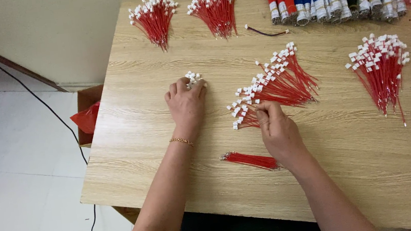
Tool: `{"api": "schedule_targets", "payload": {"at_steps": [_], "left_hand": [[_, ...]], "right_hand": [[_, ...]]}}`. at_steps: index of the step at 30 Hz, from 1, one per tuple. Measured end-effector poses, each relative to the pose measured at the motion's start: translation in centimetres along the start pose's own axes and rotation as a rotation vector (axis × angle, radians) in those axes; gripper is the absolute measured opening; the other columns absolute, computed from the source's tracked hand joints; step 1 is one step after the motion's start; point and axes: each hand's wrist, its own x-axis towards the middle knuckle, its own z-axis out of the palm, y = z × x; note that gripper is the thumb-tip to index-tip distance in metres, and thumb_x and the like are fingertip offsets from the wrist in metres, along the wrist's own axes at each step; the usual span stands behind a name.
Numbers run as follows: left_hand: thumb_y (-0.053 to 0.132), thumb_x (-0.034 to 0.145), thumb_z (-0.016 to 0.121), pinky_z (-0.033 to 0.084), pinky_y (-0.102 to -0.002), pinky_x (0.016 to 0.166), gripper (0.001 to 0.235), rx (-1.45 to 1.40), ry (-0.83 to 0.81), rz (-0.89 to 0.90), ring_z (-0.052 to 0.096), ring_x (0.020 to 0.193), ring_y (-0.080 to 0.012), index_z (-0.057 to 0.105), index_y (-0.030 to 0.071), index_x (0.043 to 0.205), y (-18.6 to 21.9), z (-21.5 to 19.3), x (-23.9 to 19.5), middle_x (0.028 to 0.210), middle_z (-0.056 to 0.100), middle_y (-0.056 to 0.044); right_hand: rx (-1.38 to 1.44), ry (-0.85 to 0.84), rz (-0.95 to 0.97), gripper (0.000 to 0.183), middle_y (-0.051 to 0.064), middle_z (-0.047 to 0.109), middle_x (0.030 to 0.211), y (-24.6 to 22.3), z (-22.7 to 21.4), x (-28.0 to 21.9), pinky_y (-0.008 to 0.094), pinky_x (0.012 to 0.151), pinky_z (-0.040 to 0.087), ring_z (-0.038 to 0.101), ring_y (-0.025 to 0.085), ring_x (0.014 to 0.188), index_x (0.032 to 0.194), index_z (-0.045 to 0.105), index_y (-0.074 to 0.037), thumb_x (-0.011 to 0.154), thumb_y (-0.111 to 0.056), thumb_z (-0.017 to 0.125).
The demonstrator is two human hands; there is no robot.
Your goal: Attaching small plastic connectors to the ends of electrical wires at a workstation
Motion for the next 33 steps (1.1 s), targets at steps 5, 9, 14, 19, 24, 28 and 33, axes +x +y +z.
{"api": "schedule_targets", "payload": {"at_steps": [5,9,14,19,24,28,33], "left_hand": [[0.045,0.076,0.073,0.045,-0.038,0.08,0.012,-0.014,0.017,0.036,0.056,0.098,-0.0218,0.07,0.038,0.085,0.2,0.1,-0.2,0.101,0.056,0.003],[0.046,0.076,0.074,0.045,-0.038,0.08,0.019,-0.046,0.06,0.073,0.056,0.1,-0.0216,0.069,0.039,0.092,0.5,1.0,-0.4,0.104,0.055,0.003],[0.042,0.08,0.07,0.043,-0.037,0.084,0.008,-0.054,0.021,0.105,0.056,0.104,-0.021,0.069,0.037,0.086,1.0,2.1,-0.5,0.105,0.057,0.004],[0.038,0.085,0.066,0.043,-0.039,0.088,0.006,-0.095,0.008,0.139,0.059,0.101,-0.0169,0.07,0.034,0.087,1.6,1.5,-1.3,0.093,0.065,0.008],[0.012,0.097,0.058,0.056,-0.04,0.082,0.021,-1.446,-0.392,-0.361,0.067,0.087,-0.025,0.059,0.001,0.115,5.1,-5.1,-4.1,0.093,0.069,-0.016],[0.006,0.097,0.057,0.06,-0.035,0.079,0.019,-1.745,-0.398,-0.587,0.07,0.084,-0.0239,0.059,-0.001,0.115,6.6,-5.4,-6.7,0.092,0.067,-0.013],[0.006,0.091,0.065,0.058,-0.026,0.076,0.031,-1.661,-0.377,-0.565,0.067,0.08,-0.0144,0.064,0.003,0.122,8.2,-8.5,-6.8,0.089,0.068,-0.01]], "right_hand": [[-0.003,0.045,-0.116,0.015,0.018,0.067,0.09,-2.8,-0.6,-0.9,0.048,0.079,0.051,0.066,0.039,0.091,0.103,0.061,-0.008,0.098,-0.021,0.055],[0.016,0.055,-0.143,0.011,0.009,0.066,0.081,-3.2,-1.0,-1.0,0.039,0.074,0.053,0.068,0.028,0.083,0.096,0.069,-0.012,0.094,-0.021,0.063],[0.036,0.075,-0.201,0.01,0.008,0.067,0.082,-2.3,-0.6,-0.8,0.038,0.075,0.053,0.068,0.027,0.084,0.098,0.071,-0.014,0.093,-0.02,0.064],[0.084,0.062,-0.177,0.01,0.012,0.067,0.08,-3.3,-1.2,-0.8,0.039,0.069,0.053,0.067,0.029,0.078,0.097,0.071,-0.008,0.093,-0.015,0.064],[0.113,0.033,-0.156,0.01,0.019,0.065,0.078,-3.1,-1.1,-0.7,0.045,0.065,0.051,0.066,0.037,0.076,0.093,0.068,-0.003,0.09,-0.012,0.065],[0.083,0.048,-0.171,0.01,0.015,0.066,0.078,-3.5,-1.3,-1.2,0.041,0.066,0.052,0.066,0.032,0.076,0.094,0.069,-0.007,0.088,-0.015,0.069],[0.082,0.036,-0.179,0.009,0.016,0.064,0.077,-4.0,-1.8,-1.5,0.041,0.067,0.051,0.065,0.031,0.076,0.093,0.068,-0.005,0.088,-0.012,0.067]]}}
